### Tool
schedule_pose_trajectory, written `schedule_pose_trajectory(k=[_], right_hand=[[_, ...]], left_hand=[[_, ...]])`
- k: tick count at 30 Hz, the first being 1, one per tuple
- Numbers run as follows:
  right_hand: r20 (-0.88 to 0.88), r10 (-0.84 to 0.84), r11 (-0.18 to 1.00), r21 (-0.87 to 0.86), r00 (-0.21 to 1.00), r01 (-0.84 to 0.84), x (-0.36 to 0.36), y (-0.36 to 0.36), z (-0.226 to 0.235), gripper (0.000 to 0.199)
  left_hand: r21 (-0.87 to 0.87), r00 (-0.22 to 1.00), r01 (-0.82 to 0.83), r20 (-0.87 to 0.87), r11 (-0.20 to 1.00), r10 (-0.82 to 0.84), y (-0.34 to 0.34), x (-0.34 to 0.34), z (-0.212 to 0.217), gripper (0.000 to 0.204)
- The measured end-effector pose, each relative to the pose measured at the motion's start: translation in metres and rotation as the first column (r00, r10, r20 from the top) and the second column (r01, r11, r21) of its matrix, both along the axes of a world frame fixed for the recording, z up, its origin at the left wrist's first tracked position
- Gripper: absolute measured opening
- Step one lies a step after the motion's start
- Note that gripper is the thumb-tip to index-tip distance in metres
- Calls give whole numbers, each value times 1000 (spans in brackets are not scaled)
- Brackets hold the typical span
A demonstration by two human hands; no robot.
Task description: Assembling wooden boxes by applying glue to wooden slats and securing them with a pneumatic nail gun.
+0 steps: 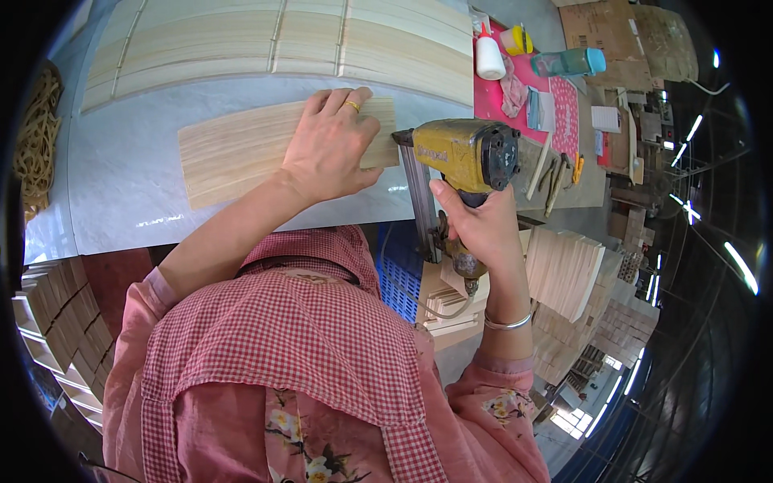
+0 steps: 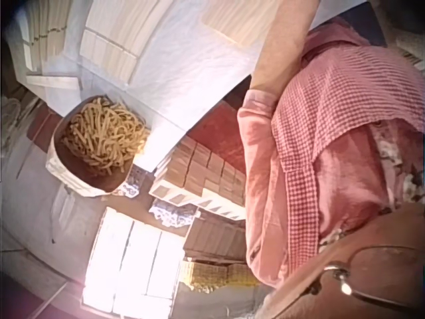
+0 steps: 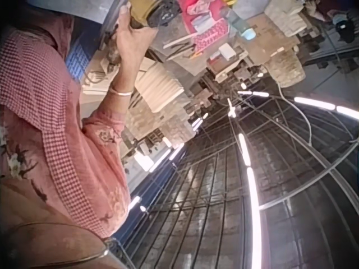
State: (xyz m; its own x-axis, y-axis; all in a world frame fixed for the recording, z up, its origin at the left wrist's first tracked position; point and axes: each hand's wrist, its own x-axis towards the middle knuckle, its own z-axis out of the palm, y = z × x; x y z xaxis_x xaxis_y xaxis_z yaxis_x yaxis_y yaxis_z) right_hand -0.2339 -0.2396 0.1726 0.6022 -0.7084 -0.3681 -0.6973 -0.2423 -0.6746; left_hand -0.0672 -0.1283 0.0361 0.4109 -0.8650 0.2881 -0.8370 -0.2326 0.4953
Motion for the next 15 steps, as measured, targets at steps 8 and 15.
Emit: schedule_pose_trajectory(k=[8, 15], right_hand=[[-35, 60, 997, -49, 998, -61, 20, -18, 10, 22], [-84, 99, 990, -89, 991, -107, 46, -28, 14, 24]], left_hand=[[-23, 1000, -14, 5, 1000, 14, 2, -3, -5, 48], [18, 1000, 1, -13, 1000, -1, 2, -2, -1, 54]])
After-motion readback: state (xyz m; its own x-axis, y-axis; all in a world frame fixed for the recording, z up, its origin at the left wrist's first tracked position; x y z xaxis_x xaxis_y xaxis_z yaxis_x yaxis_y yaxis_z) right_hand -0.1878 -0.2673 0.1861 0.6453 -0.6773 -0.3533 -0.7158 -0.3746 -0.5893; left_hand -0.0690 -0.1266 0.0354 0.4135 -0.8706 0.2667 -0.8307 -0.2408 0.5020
